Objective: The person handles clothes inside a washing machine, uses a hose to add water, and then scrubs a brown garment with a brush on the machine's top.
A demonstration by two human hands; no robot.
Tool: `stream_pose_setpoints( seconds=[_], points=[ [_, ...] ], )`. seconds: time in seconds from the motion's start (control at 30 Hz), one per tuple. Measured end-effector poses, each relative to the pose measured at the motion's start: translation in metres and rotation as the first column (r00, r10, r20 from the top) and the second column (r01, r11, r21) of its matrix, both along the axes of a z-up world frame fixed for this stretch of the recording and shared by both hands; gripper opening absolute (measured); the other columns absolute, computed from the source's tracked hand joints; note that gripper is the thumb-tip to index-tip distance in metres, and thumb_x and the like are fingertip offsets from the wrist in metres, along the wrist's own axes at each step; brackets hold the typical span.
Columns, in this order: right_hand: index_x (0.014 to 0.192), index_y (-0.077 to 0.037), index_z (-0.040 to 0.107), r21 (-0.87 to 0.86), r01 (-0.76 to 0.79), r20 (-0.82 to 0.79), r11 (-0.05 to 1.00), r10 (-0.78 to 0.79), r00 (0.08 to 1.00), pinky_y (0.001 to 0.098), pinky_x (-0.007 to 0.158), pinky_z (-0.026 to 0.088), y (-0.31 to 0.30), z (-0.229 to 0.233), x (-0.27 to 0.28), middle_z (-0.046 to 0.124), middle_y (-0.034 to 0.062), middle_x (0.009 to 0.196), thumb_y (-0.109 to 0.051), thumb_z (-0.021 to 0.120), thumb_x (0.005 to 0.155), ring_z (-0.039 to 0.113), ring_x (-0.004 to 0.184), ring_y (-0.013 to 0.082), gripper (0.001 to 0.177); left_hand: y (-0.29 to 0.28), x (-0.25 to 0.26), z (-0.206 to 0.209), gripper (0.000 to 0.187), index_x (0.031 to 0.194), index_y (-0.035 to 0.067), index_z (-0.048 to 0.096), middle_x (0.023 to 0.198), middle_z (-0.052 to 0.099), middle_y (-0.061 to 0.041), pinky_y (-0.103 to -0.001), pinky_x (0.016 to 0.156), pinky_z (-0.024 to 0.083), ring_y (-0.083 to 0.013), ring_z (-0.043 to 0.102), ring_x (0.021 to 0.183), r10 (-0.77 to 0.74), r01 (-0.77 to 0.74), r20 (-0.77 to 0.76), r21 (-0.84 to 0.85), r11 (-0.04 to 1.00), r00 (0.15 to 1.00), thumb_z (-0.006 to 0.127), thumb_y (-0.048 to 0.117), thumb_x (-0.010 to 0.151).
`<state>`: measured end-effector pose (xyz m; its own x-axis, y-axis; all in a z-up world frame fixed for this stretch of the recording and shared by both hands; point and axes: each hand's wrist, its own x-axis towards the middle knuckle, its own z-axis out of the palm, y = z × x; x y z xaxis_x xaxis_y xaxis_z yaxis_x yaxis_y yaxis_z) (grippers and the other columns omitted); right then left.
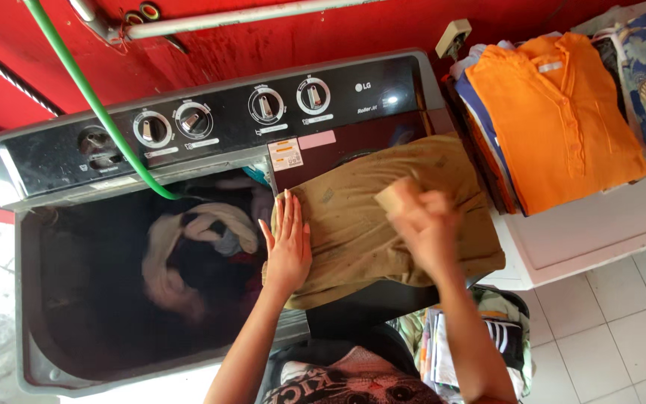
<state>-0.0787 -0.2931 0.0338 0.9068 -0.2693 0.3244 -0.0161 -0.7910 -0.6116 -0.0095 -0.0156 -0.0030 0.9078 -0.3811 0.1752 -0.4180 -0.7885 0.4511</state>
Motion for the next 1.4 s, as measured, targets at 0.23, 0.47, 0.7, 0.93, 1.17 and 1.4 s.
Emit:
stream_pose_setpoints(
  seconds=[0.23, 0.47, 0.7, 0.93, 1.17, 1.4],
  points=[
    [0.139, -0.024, 0.071, -0.079, 0.34, 0.062, 0.937, -0.336, 0.94, 0.0427, 0.067, 0.05, -0.002, 0.015, 0.018, 0.057, 0.0106, 0.092, -0.032, 0.071, 0.103, 0.061, 0.079, 0.0258, 0.037, -0.003, -0.004, 0.006, 0.064, 0.164, 0.004, 0.019, 0.172, 0.013, -0.01, -0.063, 0.123, 0.009, -0.0288, 0.01, 0.16, 0.017, -0.017, 0.003, -0.01, 1.0, 1.0, 0.041, 0.02, 0.106],
    [0.12, -0.019, 0.076, -0.339, -0.23, 0.207, 0.912, 0.311, 0.928, 0.046, 0.065, 0.053, 0.092, 0.025, 0.026, 0.068, 0.0145, 0.101, -0.03, 0.081, 0.079, 0.068, 0.08, 0.0287, 0.042, -0.003, -0.011, 0.004, 0.065, 0.162, -0.001, 0.017, 0.172, 0.008, -0.018, -0.065, 0.12, 0.008, -0.0342, 0.009, 0.158, 0.103, -0.102, 0.002, -0.137, 0.985, 0.995, 0.041, 0.024, 0.107],
    [0.108, -0.018, 0.079, -0.173, 0.149, -0.011, 0.974, -0.153, 0.988, 0.0417, 0.075, 0.056, -0.057, 0.001, 0.012, 0.068, 0.0101, 0.105, -0.033, 0.079, 0.097, 0.071, 0.09, 0.0272, 0.019, -0.007, -0.01, -0.001, 0.063, 0.162, 0.006, 0.023, 0.171, 0.016, -0.011, -0.068, 0.119, 0.003, -0.0299, 0.011, 0.159, 0.145, -0.145, -0.009, -0.034, 0.989, 0.989, 0.042, 0.022, 0.104],
    [0.109, -0.015, 0.073, 0.477, -0.293, 0.271, 0.828, 0.179, 0.946, 0.0421, 0.068, 0.049, 0.07, 0.009, 0.041, 0.064, 0.0104, 0.098, -0.03, 0.077, 0.094, 0.061, 0.087, 0.0267, 0.022, -0.011, -0.01, -0.001, 0.062, 0.162, 0.005, 0.023, 0.171, 0.019, -0.007, -0.065, 0.122, 0.003, -0.0242, 0.014, 0.159, 0.131, -0.132, 0.043, 0.02, 0.991, 0.99, 0.041, 0.022, 0.106],
    [0.117, -0.026, 0.075, -0.13, -0.071, -0.021, 0.989, 0.068, 0.997, 0.0422, 0.07, 0.054, -0.009, 0.01, 0.083, 0.066, 0.0076, 0.103, -0.036, 0.076, 0.092, 0.068, 0.089, 0.0251, 0.026, -0.011, -0.007, 0.008, 0.061, 0.163, 0.004, 0.021, 0.171, 0.018, -0.01, -0.059, 0.123, 0.008, -0.0257, 0.013, 0.158, 0.094, -0.095, -0.018, -0.055, 0.994, 0.995, 0.038, 0.022, 0.107],
    [0.115, -0.024, 0.076, 0.037, 0.189, -0.016, 0.981, -0.189, 0.982, 0.0435, 0.08, 0.051, 0.007, -0.002, 0.085, 0.062, 0.0078, 0.103, -0.033, 0.073, 0.1, 0.064, 0.094, 0.0243, 0.018, -0.01, -0.006, 0.008, 0.061, 0.162, 0.007, 0.021, 0.171, 0.018, -0.008, -0.06, 0.122, 0.008, -0.0239, 0.014, 0.159, 0.127, -0.129, -0.056, -0.023, 0.991, 0.99, 0.039, 0.021, 0.106]
  ],
)
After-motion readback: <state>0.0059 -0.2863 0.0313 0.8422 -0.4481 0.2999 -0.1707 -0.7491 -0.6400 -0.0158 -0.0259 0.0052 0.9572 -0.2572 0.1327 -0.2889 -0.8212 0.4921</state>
